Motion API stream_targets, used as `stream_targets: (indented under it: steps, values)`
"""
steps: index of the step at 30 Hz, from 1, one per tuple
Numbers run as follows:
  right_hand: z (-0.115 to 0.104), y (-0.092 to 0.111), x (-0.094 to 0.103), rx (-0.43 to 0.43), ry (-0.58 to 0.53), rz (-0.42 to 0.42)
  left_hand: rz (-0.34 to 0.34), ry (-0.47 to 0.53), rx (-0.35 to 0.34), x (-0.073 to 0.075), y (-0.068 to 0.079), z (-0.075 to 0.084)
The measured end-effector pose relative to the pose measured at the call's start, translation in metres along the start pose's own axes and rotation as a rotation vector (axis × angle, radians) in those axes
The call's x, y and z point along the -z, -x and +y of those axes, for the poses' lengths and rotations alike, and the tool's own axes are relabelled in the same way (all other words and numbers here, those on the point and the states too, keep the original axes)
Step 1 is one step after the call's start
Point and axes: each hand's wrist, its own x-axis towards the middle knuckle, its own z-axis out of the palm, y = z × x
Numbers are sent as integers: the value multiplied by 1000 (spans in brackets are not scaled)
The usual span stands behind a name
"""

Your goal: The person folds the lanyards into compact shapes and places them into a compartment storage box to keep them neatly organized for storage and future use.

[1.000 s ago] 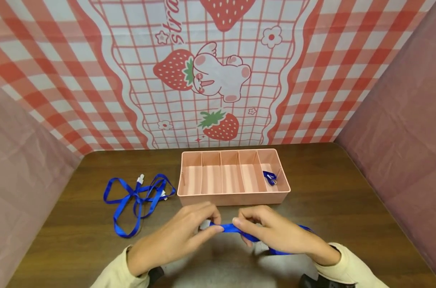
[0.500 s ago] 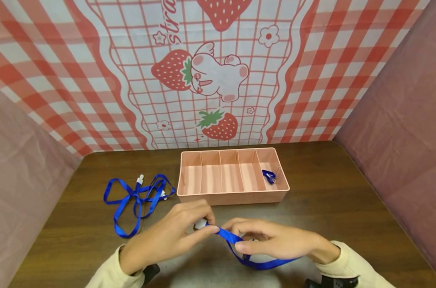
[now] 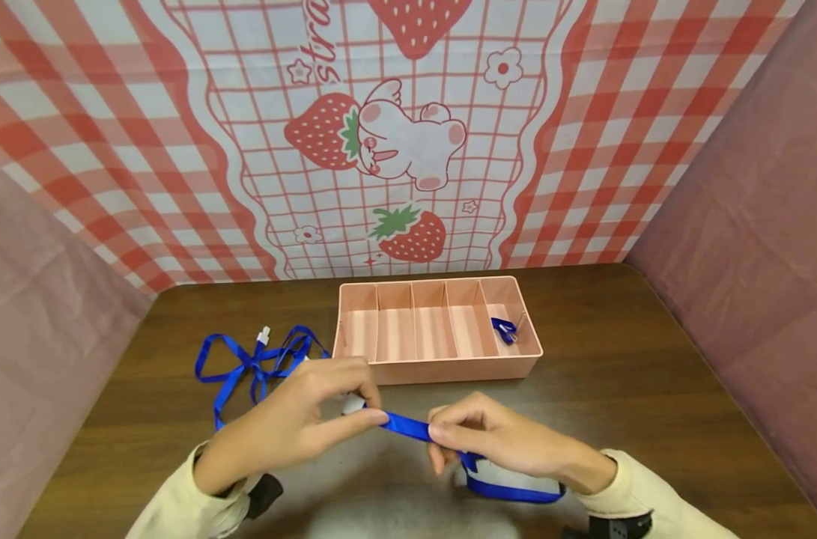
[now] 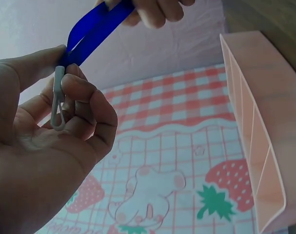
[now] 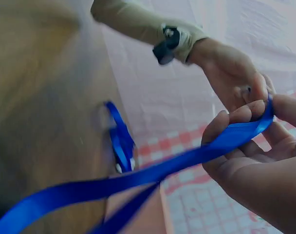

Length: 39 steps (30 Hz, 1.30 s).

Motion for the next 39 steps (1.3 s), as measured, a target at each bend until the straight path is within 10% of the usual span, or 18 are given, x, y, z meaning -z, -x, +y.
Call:
stream_targets:
  steps: [14,28,39]
  values:
    - [-14,32,33,33,356,168,5,-102,158,21,25,-2]
    - [-22,67,47,-102,409,243,-20,-148,220,33,47,-7]
    - [-24,95,71,-122,467,248,-19,15,291,44,66,-15]
